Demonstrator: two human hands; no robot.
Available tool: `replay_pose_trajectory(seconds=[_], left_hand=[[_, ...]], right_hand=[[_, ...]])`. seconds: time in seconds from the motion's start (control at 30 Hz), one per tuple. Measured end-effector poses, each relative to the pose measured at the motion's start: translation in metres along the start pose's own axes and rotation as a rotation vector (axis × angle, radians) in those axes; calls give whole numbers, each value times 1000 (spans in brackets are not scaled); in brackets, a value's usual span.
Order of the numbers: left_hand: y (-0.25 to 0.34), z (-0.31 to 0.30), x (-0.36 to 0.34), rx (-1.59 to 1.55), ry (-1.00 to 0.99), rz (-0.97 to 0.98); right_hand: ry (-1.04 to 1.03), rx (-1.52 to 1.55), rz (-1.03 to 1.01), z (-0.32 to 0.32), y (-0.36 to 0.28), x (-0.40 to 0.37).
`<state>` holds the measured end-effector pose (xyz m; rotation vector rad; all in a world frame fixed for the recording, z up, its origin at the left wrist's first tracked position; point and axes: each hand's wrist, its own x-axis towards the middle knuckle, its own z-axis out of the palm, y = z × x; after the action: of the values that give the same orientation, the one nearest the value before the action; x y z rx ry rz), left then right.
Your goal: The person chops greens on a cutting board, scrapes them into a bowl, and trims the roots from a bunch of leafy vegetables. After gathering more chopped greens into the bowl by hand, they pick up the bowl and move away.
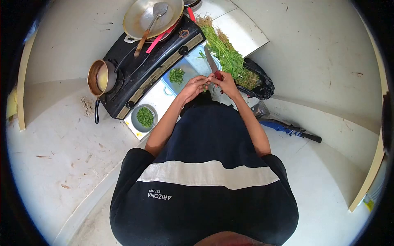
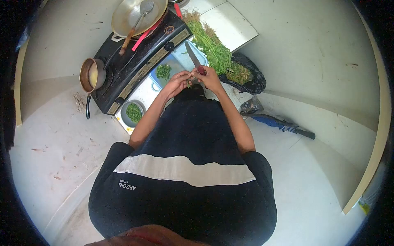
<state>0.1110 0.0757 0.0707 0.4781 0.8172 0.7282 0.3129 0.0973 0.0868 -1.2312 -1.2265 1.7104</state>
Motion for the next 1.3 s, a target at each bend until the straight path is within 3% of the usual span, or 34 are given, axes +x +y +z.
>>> replay_pose_trajectory(seconds=[0.47, 0.67, 0.77, 0.83, 0.97, 1.03, 1.1, 1.17, 1.23, 1.3], left_hand=[[-13, -24, -44, 124, 237, 93], [-26, -52, -62, 220, 318, 232], [-28, -58, -76, 403, 458, 267], [-34, -67, -79, 589, 620, 341], [-36, -77, -78, 759, 806, 379], [-37, -81, -75, 860, 889, 543], [-44, -86, -74, 884, 952, 492], [-53, -94, -69, 992, 1001, 578], [-60, -97, -67, 993, 1014, 531], [-67, -98, -65, 1035, 1056, 504]], right_hand=[[-151, -91, 25, 37, 14, 6], [-228, -155, 47, 57, 13, 16], [-230, -206, 29, 62, 23, 25], [-267, -399, 1, 61, 25, 27], [-307, -328, 9, 61, 44, 28], [-319, -382, 71, 60, 52, 28], [-353, -421, 96, 63, 57, 25], [-392, -652, 19, 64, 55, 24], [-424, -794, -16, 68, 68, 30], [-404, -1030, -263, 74, 73, 30]])
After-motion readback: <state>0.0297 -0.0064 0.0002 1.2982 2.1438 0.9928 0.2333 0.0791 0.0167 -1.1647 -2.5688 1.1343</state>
